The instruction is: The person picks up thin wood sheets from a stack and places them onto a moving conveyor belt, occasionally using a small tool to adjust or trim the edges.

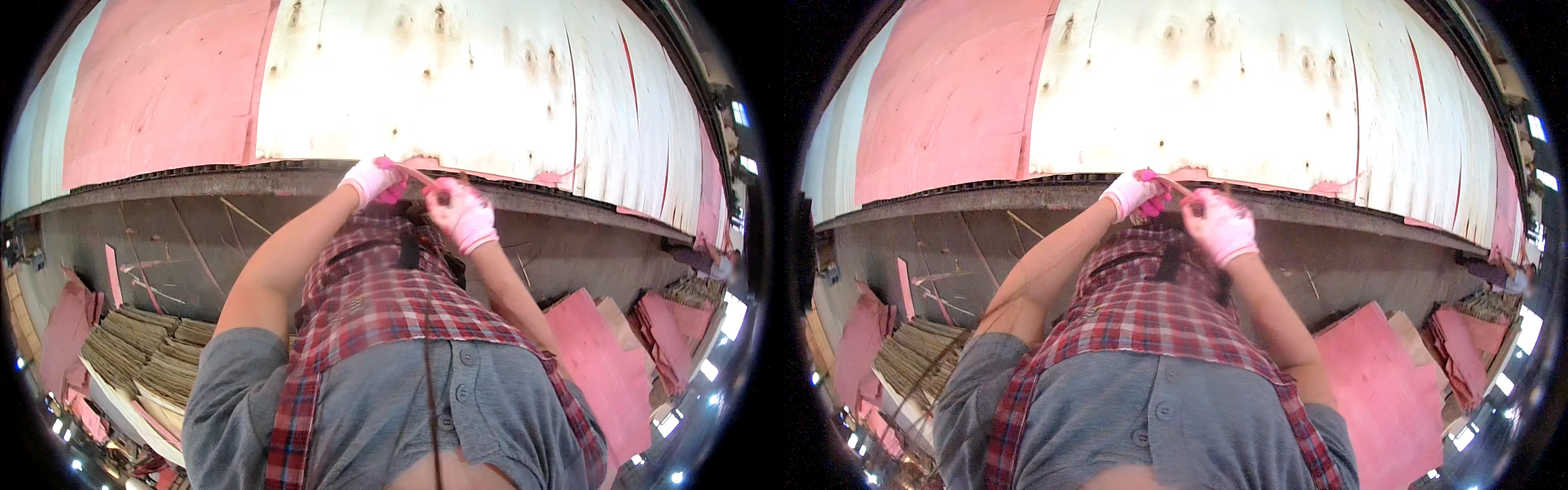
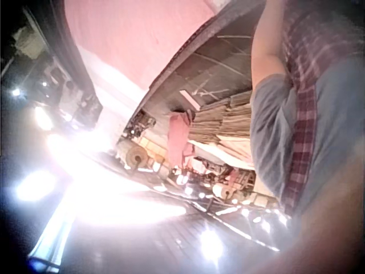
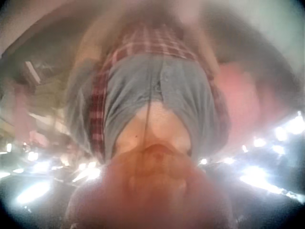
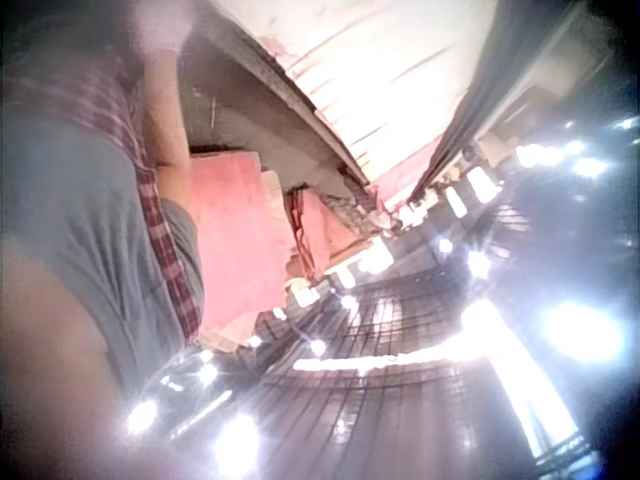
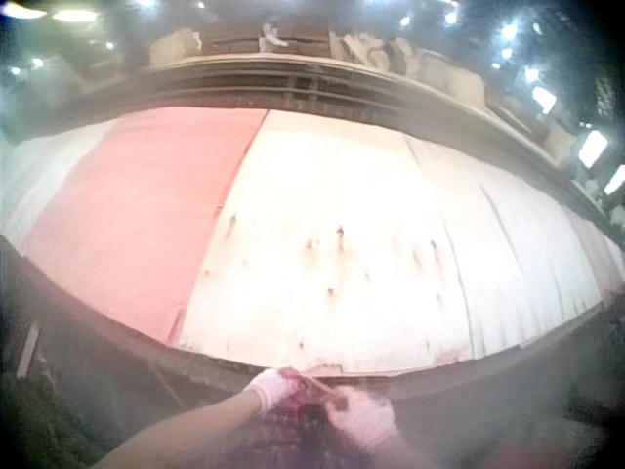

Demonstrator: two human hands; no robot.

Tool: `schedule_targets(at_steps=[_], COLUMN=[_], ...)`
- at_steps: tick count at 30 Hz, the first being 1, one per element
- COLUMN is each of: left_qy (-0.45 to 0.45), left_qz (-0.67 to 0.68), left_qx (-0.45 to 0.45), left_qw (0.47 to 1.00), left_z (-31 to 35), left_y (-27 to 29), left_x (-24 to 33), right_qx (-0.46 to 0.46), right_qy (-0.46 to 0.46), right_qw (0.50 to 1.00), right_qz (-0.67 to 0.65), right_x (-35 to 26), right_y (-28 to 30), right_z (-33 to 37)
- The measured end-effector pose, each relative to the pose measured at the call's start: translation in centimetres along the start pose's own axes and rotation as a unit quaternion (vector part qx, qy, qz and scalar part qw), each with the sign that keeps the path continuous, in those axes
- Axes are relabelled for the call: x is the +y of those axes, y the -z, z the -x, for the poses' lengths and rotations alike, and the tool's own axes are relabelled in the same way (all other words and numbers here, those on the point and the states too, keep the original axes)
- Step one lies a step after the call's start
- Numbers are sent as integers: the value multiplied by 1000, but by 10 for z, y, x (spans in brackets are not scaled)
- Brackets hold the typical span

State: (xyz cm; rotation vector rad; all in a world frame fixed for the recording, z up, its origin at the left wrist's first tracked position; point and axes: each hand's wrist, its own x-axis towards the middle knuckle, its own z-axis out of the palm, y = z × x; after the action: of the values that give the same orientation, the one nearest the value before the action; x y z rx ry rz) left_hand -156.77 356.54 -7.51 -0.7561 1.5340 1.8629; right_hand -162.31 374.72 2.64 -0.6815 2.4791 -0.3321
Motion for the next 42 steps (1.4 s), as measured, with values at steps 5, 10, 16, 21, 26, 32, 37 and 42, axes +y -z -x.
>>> schedule_targets(at_steps=[5,10,16,21,26,32,37,42], left_qy=[10,-159,-185,-45,-164,-176,-35,-88], left_qz=[-23,35,-21,-346,103,122,-431,16], left_qx=[-111,-345,-211,-111,-65,39,-44,8], left_qw=[993,924,960,931,979,976,900,996], left_z=[29,131,123,75,48,35,27,20], left_y=[18,-13,-15,-22,-17,-3,-40,-22], left_x=[21,109,103,75,48,36,56,83], right_qx=[57,-148,-190,-156,-98,-99,-177,-124], right_qy=[-75,-17,48,153,185,37,105,37], right_qw=[957,716,653,975,971,876,974,920], right_qz=[-275,-682,-731,-32,-112,-471,-98,-369], right_x=[14,45,23,-73,-68,6,-26,16], right_y=[-15,8,57,118,125,92,87,124], right_z=[1,-8,-53,-64,-82,-91,-101,-117])
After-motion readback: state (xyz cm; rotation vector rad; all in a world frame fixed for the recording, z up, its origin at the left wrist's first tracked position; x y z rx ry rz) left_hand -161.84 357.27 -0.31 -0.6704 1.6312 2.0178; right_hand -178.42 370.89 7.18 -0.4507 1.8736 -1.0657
